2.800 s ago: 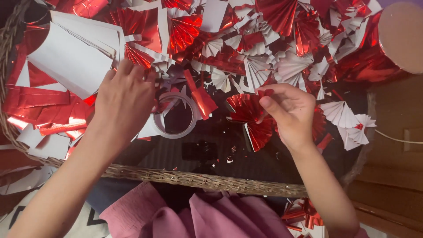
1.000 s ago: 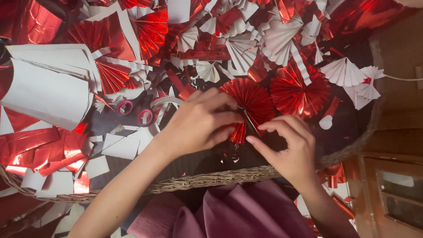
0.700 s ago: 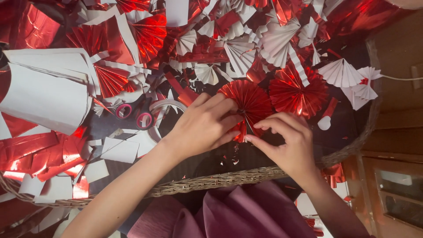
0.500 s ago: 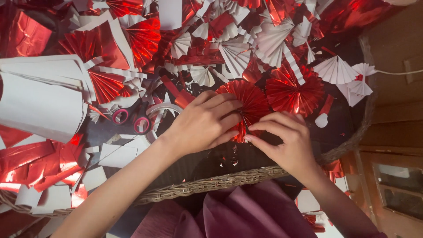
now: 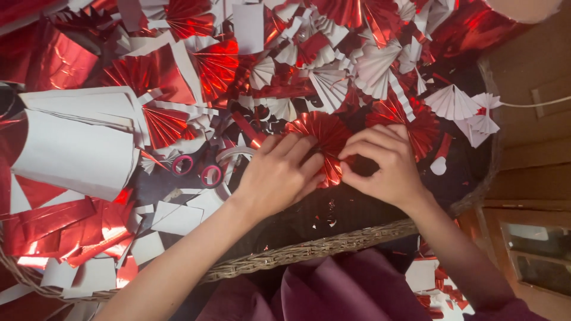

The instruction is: The person is using double-sided tape and scissors to assemble decorative red and white paper fans by joining individual folded segments.

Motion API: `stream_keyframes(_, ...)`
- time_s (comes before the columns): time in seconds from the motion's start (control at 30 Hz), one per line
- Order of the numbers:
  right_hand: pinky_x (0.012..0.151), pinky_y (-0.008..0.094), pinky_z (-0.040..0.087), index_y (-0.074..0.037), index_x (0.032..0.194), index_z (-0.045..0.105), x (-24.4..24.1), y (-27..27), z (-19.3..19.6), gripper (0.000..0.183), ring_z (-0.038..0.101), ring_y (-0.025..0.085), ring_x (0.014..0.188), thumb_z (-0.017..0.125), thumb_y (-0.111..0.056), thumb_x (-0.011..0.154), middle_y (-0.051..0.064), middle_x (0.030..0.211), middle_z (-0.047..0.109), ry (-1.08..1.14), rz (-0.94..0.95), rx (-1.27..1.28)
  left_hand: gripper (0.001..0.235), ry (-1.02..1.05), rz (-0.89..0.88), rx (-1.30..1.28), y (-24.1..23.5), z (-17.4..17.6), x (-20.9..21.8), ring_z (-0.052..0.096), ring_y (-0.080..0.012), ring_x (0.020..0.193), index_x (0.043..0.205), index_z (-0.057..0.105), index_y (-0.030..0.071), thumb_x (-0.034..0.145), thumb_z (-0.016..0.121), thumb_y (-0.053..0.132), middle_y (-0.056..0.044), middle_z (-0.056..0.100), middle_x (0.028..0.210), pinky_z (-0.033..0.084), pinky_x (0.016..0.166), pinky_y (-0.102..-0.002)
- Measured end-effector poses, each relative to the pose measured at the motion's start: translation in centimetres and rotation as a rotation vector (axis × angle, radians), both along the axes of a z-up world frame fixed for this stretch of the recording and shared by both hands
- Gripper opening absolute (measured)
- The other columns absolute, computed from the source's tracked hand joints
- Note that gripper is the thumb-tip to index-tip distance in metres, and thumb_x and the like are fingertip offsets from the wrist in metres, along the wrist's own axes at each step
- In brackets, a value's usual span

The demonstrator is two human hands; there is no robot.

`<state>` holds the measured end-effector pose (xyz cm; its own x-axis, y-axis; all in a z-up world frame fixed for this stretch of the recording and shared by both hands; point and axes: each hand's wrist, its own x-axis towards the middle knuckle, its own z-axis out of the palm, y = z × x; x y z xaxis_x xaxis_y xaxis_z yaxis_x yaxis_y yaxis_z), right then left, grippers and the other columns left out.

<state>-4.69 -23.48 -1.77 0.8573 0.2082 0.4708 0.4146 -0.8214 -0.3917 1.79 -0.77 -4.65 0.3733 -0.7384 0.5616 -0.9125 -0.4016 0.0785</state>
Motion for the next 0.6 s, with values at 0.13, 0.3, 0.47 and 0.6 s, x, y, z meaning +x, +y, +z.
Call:
stream_keyframes(0.13,0.085,0.035,0.043,-0.022,0.087,0.073,-0.8,0.6,0.3,0.017,0.066,0.019,0.085,0.084,-0.023,0.073,-0.008,0.091,0.071,0.006,-0.019,0.010,0.028,0.020,0.013,-0.016,-0.1,-0.2,-0.2,0.065,-0.0270,0.107,0.100,0.069,0.014,0.091,0.071,0.040,-0.009,0.067,0.107,0.050,0.086,-0.041)
stream_keyframes(0.3,0.087,0.035,0.043,-0.018,0.091,0.074,-1.2,0.2,-0.1,0.016,0.068,0.022,0.092,0.083,-0.016,0.077,-0.003,0.097,0.072,0.016,0.017,0.093,0.025,0.041,0.014,-0.037,-0.1,0.7,-0.2,0.065,-0.0276,0.103,0.096,0.069,0.012,0.093,0.070,0.037,-0.010,0.067,0.104,0.051,0.085,-0.040)
stream_keyframes(0.47,0.088,0.035,0.045,-0.017,0.091,0.076,-1.0,-0.2,0.4,0.014,0.070,0.021,0.091,0.082,-0.011,0.079,-0.003,0.096,0.074,0.040,0.040,0.146,0.025,0.042,0.025,-0.031,-0.2,0.5,-0.2,0.065,-0.0274,0.102,0.098,0.069,0.012,0.093,0.071,0.037,-0.010,0.067,0.105,0.051,0.084,-0.039)
stream_keyframes(0.6,0.088,0.036,0.046,-0.016,0.087,0.075,-1.0,-0.1,-0.2,0.012,0.069,0.022,0.090,0.083,-0.012,0.080,-0.003,0.096,0.073,-0.022,0.006,0.087,0.027,0.051,0.030,-0.017,-0.2,1.5,-0.1,0.066,-0.0260,0.101,0.107,0.069,0.015,0.091,0.072,0.037,-0.008,0.067,0.104,0.052,0.083,-0.040)
